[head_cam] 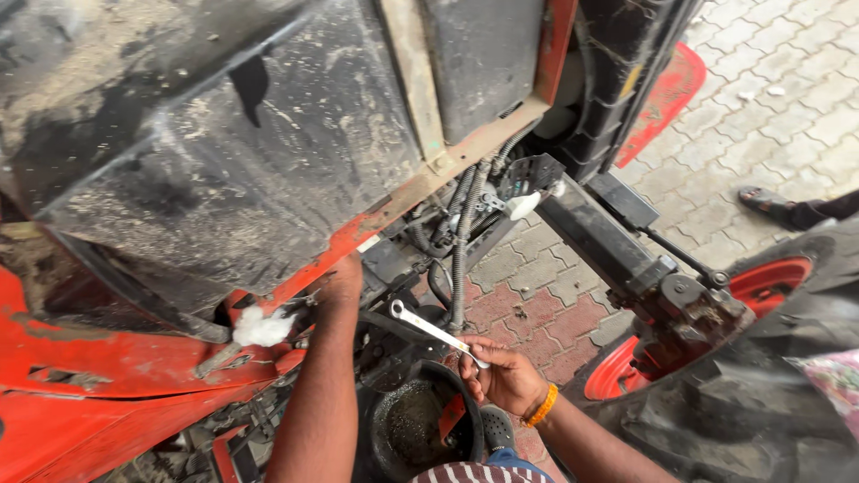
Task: The person works underneath the engine of a red tractor, using a wrench to loosen and remove a bolt while a second person assists by holding the engine cover open. The person then uses a socket wrench to further work on the engine components.
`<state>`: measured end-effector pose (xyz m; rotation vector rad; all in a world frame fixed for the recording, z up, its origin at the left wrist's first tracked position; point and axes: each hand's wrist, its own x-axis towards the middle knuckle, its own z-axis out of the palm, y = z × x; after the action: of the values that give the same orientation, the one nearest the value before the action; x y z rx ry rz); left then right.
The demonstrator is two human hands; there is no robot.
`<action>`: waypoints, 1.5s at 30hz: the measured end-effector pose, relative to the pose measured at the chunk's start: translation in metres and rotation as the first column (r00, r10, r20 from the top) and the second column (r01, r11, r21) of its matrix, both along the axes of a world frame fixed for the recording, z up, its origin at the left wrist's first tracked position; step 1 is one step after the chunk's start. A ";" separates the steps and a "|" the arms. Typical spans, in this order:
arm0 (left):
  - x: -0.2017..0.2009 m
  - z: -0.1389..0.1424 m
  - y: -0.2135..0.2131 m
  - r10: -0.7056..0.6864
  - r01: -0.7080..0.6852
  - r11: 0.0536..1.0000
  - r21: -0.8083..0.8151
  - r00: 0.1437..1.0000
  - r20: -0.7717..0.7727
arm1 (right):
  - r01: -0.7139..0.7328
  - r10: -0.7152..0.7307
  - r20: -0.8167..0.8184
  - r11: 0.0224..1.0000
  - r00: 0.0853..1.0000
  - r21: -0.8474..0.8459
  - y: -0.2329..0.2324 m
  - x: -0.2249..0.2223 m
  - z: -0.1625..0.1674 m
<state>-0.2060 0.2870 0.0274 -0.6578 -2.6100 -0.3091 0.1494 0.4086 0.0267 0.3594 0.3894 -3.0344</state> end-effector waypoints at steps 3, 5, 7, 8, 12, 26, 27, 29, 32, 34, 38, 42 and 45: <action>-0.001 -0.009 -0.005 -0.091 0.116 0.991 0.073 0.955 -0.283 | 0.045 -0.044 0.017 0.998 0.999 -0.042 0.000 0.008 -0.003; -0.001 -0.015 -0.008 -0.081 0.091 0.992 0.089 0.990 -0.114 | 0.044 -0.045 -0.013 0.999 0.999 -0.028 0.000 0.015 -0.008; -0.003 -0.021 -0.009 -0.040 0.043 0.991 0.127 0.999 -0.023 | 0.035 -0.035 -0.029 0.999 0.999 -0.009 0.000 0.022 -0.013; -0.005 -0.023 -0.008 -0.006 0.008 0.987 0.158 1.000 -0.014 | 0.026 -0.026 -0.026 1.000 0.999 0.001 0.000 0.025 -0.015; -0.010 -0.027 0.002 0.089 -0.068 0.982 0.176 0.989 -0.116 | 0.001 0.000 0.056 1.000 0.998 -0.006 -0.001 0.035 -0.024; 0.004 -0.005 0.004 -0.030 0.073 0.971 0.226 0.982 -0.187 | 0.005 -0.009 0.101 0.999 0.995 0.035 -0.006 0.046 -0.036; 0.004 -0.002 0.007 0.003 0.038 0.977 0.211 0.982 -0.189 | 0.013 -0.015 0.099 1.000 0.995 0.023 -0.007 0.046 -0.036; 0.007 0.003 0.010 0.007 0.028 0.978 0.207 0.985 -0.170 | 0.019 -0.018 0.118 1.000 0.993 -0.001 -0.007 0.044 -0.034; 0.015 0.007 0.008 0.014 0.014 0.979 0.203 0.991 -0.136 | 0.028 -0.026 0.076 0.999 0.997 -0.016 -0.007 0.041 -0.033; 0.017 0.006 0.004 0.001 0.028 0.976 0.215 0.991 -0.132 | 0.018 -0.018 0.015 1.000 1.000 -0.010 -0.006 0.039 -0.032; 0.010 -0.005 0.002 -0.014 0.054 0.969 0.242 0.987 -0.163 | -0.008 0.009 -0.024 1.000 1.000 0.006 -0.006 0.038 -0.031; 0.002 -0.012 0.011 0.103 -0.067 0.966 0.250 0.986 -0.134 | 0.010 -0.009 0.037 1.000 0.999 -0.022 -0.009 0.035 -0.025; 0.006 -0.014 0.010 0.063 -0.030 0.972 0.234 0.989 -0.133 | 0.077 -0.076 -0.049 0.997 0.996 0.013 -0.008 0.024 -0.015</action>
<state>-0.1998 0.2968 0.0135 -0.5172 -2.4044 -0.5238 0.1737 0.4003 0.0113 0.3087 0.4107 -3.1220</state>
